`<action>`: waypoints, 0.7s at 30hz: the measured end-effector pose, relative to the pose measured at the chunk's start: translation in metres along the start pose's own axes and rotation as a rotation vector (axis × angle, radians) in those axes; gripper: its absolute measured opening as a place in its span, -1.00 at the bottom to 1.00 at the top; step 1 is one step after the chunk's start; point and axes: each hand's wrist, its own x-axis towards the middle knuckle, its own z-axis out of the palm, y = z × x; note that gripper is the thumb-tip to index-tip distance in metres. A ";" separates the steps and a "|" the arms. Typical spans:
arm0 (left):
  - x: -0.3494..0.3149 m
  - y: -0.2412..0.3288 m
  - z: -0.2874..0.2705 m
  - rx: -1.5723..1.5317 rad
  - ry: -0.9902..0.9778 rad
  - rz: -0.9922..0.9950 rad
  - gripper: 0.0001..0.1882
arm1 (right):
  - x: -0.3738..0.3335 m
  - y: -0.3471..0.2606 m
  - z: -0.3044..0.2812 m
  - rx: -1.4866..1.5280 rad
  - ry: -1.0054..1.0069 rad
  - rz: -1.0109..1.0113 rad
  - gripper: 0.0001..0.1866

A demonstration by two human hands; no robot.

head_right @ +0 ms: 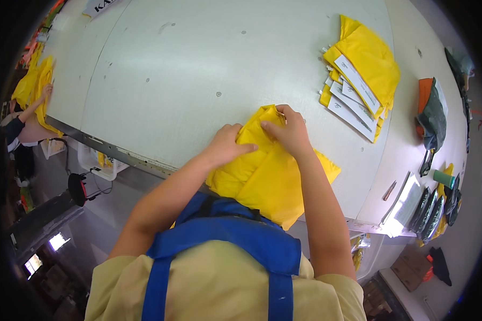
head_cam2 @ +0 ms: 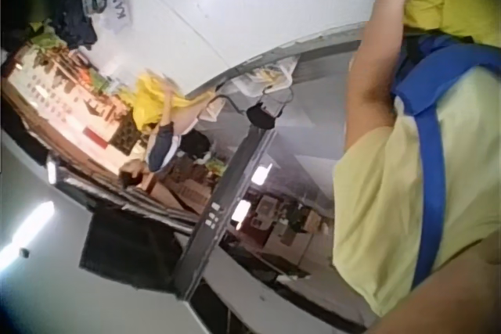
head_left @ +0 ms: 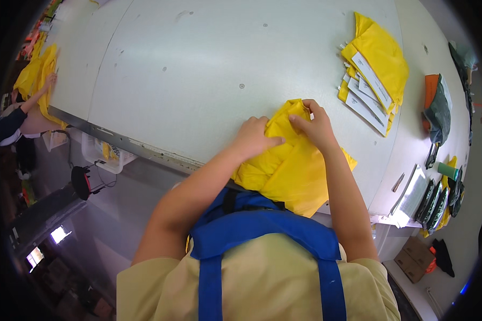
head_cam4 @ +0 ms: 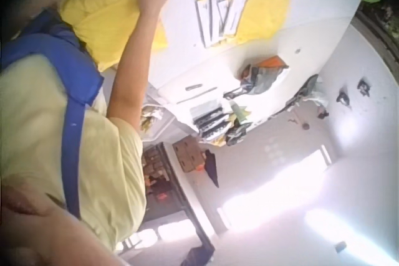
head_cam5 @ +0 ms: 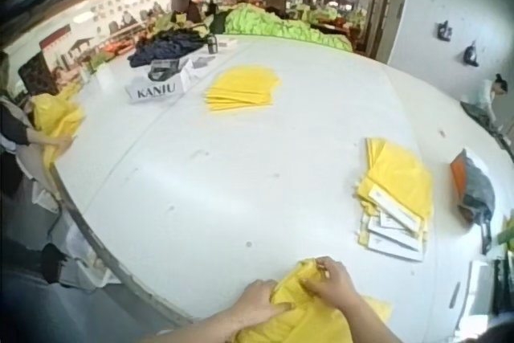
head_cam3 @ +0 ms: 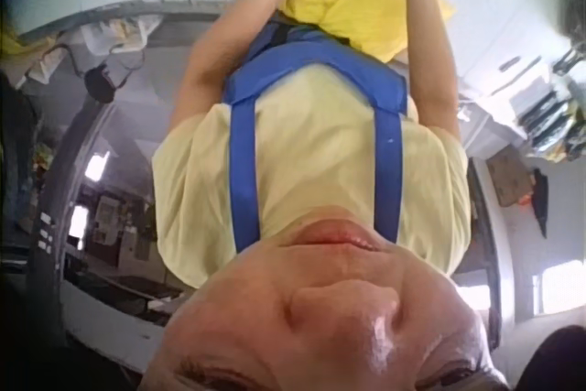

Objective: The person cuts open yellow poly mailers on a white workbench using a small blade. They unfold the mailers, slice along seams, and place the opened pieces into a white basket.

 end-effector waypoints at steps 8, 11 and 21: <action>-0.046 0.005 0.017 -0.104 0.069 0.252 -0.45 | -0.042 -0.015 -0.016 -0.078 0.029 -0.063 -0.45; -0.028 -0.007 0.020 -0.429 -0.114 0.149 -0.37 | -0.052 -0.024 -0.020 -0.006 -0.018 -0.012 -0.44; 0.003 -0.018 0.036 -0.921 -0.426 0.097 -0.53 | -0.058 -0.027 -0.036 0.215 -0.192 -0.024 -0.37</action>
